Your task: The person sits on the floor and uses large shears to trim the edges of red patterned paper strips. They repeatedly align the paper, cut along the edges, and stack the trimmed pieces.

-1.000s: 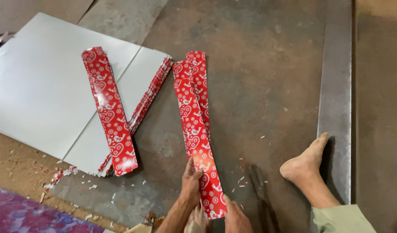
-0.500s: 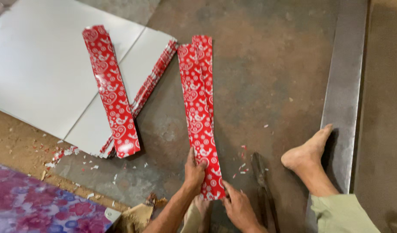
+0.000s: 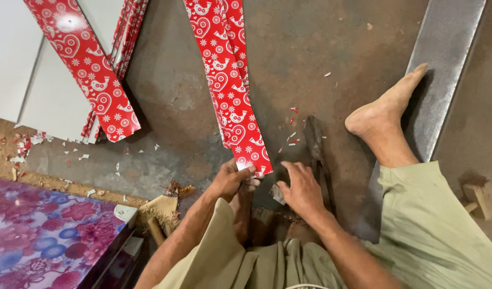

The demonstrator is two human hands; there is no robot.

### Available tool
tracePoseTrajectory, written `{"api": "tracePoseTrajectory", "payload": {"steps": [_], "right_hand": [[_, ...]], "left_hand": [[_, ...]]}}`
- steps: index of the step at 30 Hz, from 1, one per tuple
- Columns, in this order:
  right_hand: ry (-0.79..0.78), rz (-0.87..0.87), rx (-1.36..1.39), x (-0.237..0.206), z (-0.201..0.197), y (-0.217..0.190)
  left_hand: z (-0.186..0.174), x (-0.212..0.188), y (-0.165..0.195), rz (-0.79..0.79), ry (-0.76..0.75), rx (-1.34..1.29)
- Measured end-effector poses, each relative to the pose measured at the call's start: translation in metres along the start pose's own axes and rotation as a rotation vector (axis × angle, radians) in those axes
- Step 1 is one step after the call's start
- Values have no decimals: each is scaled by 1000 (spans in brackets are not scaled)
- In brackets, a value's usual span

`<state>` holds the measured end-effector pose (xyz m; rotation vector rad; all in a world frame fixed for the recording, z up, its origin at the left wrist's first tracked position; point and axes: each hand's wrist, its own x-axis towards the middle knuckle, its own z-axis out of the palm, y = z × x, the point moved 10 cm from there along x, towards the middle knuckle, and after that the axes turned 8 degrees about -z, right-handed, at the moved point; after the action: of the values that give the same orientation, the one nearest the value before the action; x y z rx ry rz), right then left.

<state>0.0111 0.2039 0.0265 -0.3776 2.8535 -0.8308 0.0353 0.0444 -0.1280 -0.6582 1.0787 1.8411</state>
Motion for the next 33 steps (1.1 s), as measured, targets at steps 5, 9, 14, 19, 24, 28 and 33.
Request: {"api": "tracePoseTrajectory", "payload": {"steps": [5,9,14,19,24,28,33], "right_hand": [[-221,177,-84,-52,44,19],[-217,209,-24,-49,45,37],[74,-25,297,-13,-6,18],[36,-193,53,19,-16,-22],[10,-272,45,32,-13,-39],[16,-271,8,33,-7,-43],[37,-275,0,34,-4,-42]], "left_hand": [[-6,5,-5,-22,13,-8],[-16,8,-12,-44,97,31],[-16,11,-16,-19,67,5],[-17,15,-17,2,44,-18],[-19,18,-19,8,28,-41],[-21,19,-21,25,34,-29],[-21,17,-17,62,36,-49]]}}
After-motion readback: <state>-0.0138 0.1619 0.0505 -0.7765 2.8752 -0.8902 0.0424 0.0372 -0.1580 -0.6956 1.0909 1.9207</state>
